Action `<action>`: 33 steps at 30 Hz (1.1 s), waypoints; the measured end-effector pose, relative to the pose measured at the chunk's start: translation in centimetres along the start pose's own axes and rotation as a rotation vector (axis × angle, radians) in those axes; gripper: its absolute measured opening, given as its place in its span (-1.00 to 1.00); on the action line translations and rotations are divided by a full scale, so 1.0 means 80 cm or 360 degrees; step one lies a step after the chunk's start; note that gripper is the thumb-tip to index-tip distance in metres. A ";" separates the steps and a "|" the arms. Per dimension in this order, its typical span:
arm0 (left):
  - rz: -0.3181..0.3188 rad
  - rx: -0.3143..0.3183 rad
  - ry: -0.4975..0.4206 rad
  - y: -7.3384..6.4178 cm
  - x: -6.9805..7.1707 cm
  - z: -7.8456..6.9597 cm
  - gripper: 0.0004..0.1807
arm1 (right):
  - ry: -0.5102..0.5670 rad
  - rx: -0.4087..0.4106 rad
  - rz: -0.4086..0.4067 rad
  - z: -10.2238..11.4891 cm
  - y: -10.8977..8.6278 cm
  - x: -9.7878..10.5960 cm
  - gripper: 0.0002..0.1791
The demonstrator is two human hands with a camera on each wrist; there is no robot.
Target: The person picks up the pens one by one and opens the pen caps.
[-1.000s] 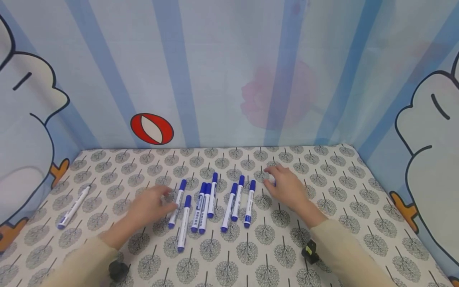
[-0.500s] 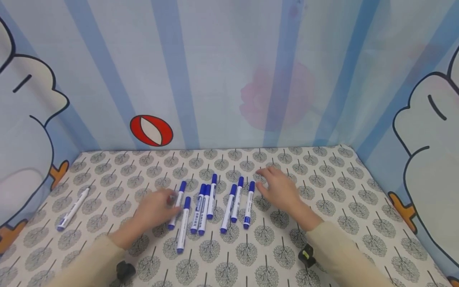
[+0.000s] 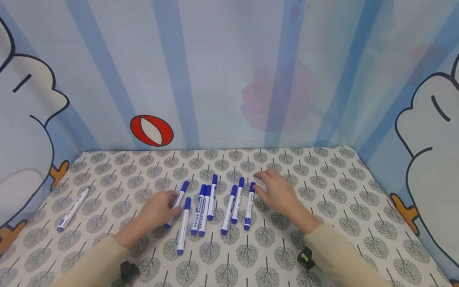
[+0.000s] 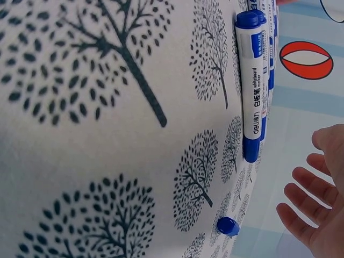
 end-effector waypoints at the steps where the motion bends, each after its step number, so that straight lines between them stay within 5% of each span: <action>1: 0.0002 0.0004 -0.0012 0.000 0.000 0.001 -0.51 | 0.0003 0.0000 -0.0005 0.000 0.000 0.000 -0.64; 33: -0.0134 -0.0154 0.0179 -0.003 0.040 -0.005 -0.71 | 0.0025 0.0062 -0.0038 0.008 0.002 0.002 -0.69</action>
Point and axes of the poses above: each hand's wrist, its own y-axis towards the middle knuckle, its own x-axis out of the back of the hand, z = x × y, the point moved 8 cm from there along y, towards the middle knuckle, and after that the axes turned 14 degrees about -y, right-handed, at the moved point
